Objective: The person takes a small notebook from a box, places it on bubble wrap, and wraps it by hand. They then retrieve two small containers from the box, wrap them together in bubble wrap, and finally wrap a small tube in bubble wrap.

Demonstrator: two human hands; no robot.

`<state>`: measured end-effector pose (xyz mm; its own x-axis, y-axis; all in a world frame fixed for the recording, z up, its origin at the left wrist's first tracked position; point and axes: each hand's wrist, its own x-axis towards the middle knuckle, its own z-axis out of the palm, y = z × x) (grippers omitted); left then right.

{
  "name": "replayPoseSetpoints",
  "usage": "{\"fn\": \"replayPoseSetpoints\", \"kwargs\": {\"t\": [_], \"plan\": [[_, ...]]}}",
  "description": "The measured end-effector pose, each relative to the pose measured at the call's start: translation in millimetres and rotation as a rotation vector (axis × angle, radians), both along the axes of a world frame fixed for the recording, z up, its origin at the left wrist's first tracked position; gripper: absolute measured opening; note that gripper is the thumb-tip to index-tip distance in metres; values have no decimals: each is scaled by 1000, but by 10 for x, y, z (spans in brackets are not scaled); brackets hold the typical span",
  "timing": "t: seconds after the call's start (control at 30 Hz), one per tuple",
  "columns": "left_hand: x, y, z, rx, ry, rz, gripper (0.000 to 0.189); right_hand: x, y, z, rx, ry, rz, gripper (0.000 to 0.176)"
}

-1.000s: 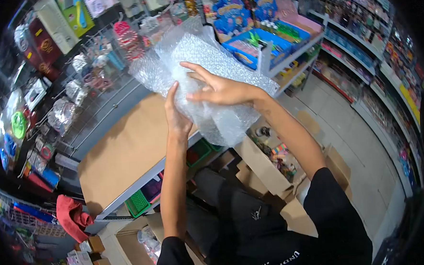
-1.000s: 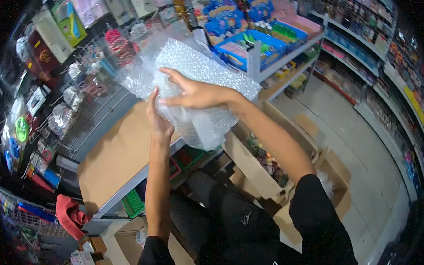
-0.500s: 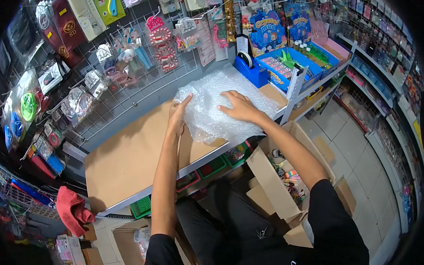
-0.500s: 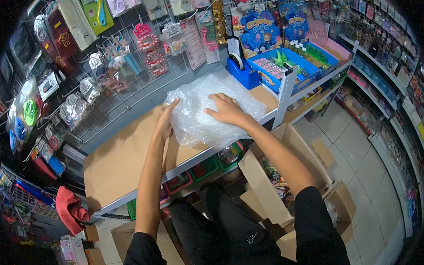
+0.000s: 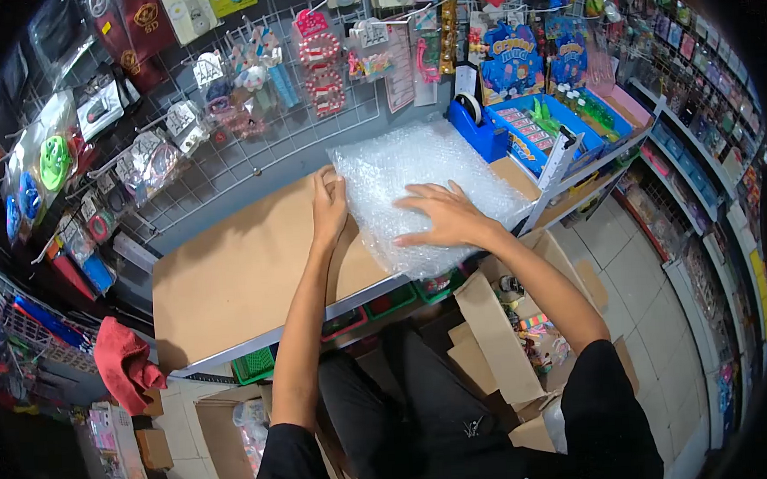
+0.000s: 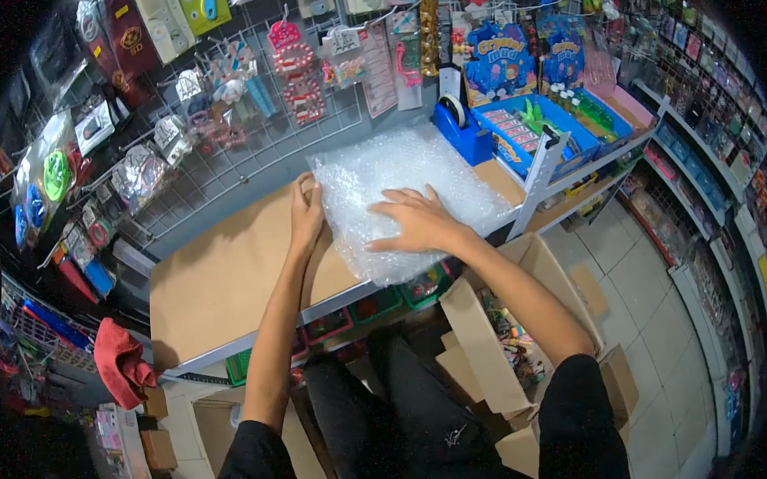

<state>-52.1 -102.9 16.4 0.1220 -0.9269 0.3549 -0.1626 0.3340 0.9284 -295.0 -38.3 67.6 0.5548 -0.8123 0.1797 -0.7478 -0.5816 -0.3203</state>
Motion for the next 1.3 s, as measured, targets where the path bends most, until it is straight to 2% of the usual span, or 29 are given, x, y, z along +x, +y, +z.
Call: {"fn": "replayPoseSetpoints", "kwargs": {"t": [0.1, 0.2, 0.33, 0.43, 0.47, 0.57, 0.6, 0.67, 0.73, 0.83, 0.87, 0.9, 0.97, 1.07, 1.17, 1.3], "plan": [[87, -69, -115, -97, -86, -10, 39, -5, -216, -316, -72, -203, -43, 48], [80, -108, -177, -98, 30, -98, 50, -3, -309, -290, 90, -510, -61, 37], [55, -47, -167, -71, -6, -117, 55, -73, -427, -130, 382, -784, -183, 35], [53, -48, -164, -104, 23, -109, 57, -186, -588, -40, 354, -999, -240, 37], [59, -51, -167, -111, 23, -107, 57, -255, -613, -2, 560, -1180, -246, 37], [117, -111, -221, -66, -107, -154, 57, -335, -791, -75, 412, -1234, -392, 35], [135, -143, -257, -39, -174, -178, 57, -284, -731, -48, 349, -1120, -338, 39], [103, -203, -322, -131, -110, -104, 57, -71, -506, 17, 225, -893, -227, 49], [51, -183, -322, -157, -68, -51, 59, 93, -341, -41, 130, -510, -116, 69], [33, -141, -266, -124, -81, 9, 63, 264, -5, 103, -38, 147, -15, 86], [33, -139, -267, -123, -112, 33, 64, 293, 8, 12, -106, 143, -41, 76], [32, -140, -258, -125, -143, 57, 65, 282, -51, -66, -99, 59, -41, 70], [2, -12, -73, -65, -27, -18, 62, 225, -231, -188, -86, -105, -36, 57], [10, 32, -30, 4, 58, -71, 64, 141, -434, -289, 66, -480, -198, 46], [8, 5, -75, -6, 18, -100, 69, -45, -617, -145, 336, -692, -251, 33], [12, 39, -115, -84, 27, -182, 70, -270, -821, -127, 708, -1172, -377, 32]]}}
